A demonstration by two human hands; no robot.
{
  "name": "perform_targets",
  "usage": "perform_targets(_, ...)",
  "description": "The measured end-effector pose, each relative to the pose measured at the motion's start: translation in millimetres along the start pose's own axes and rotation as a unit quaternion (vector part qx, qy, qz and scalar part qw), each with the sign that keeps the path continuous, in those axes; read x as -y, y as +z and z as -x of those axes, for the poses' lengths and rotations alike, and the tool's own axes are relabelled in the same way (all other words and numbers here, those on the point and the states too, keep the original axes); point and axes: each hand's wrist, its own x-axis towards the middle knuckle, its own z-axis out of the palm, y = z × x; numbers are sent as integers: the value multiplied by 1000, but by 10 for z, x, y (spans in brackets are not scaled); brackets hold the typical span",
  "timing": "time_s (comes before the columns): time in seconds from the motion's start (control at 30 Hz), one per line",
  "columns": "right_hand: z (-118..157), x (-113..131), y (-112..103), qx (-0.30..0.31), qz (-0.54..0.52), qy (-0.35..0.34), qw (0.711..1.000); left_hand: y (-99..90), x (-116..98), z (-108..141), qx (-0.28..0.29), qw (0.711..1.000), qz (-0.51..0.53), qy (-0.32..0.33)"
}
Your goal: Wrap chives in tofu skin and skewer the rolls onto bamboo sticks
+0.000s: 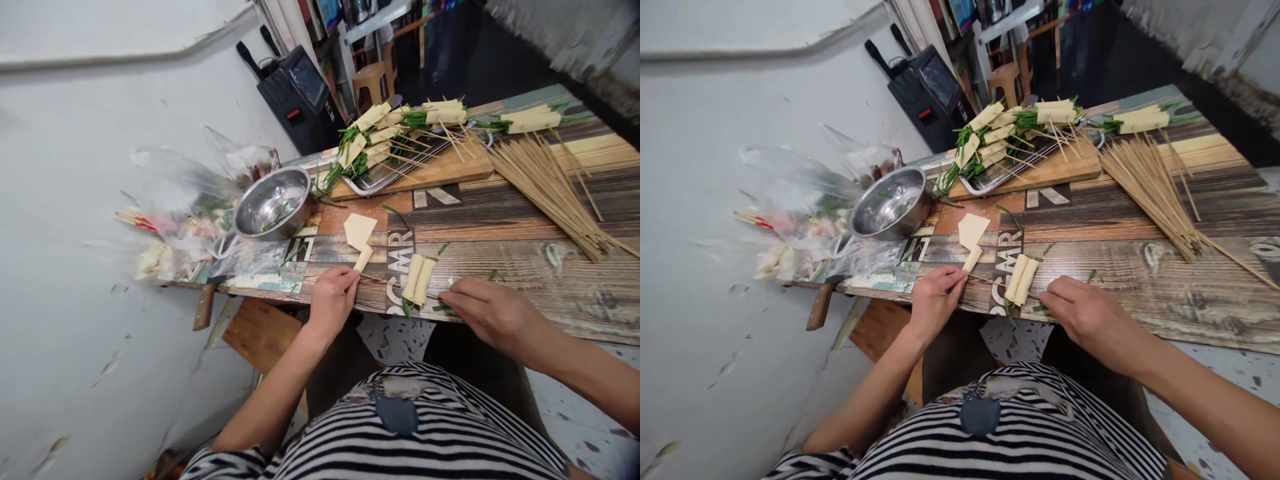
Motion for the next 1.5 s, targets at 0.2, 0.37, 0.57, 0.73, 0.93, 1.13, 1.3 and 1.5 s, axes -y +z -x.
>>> perform_targets(0.2, -330, 74, 76, 25, 38, -46, 998, 0, 4, 4, -1, 1000, -9, -1)
perform_targets(0.37, -557, 98, 164, 56, 52, -67, 995, 11, 25, 4, 8, 1000, 10, -2)
perform_targets(0.57, -738, 127, 264, 81, 68, -78, 991, 13, 44, 3, 6, 1000, 12, 3)
perform_targets(0.73, -833, 157, 320, 103, 83, -77, 988, 10, 51, 8, 5, 1000, 7, 9)
perform_targets(0.93, -866, 152, 363, 125, 67, -62, 988, 7, 42, 42, -8, 1000, 11, 18)
perform_targets(1.13, -866, 73, 381, 103, 109, -46, 988, -131, 204, -3, 35, 998, 42, 35)
perform_targets(1.3, -880, 61, 305, 99, 155, -47, 982, -305, 380, -100, 138, 988, -36, 58)
perform_targets(1.5, -875, -214, -59, 128, 225, -79, 963, -256, 21, -111, 183, 980, 74, -12)
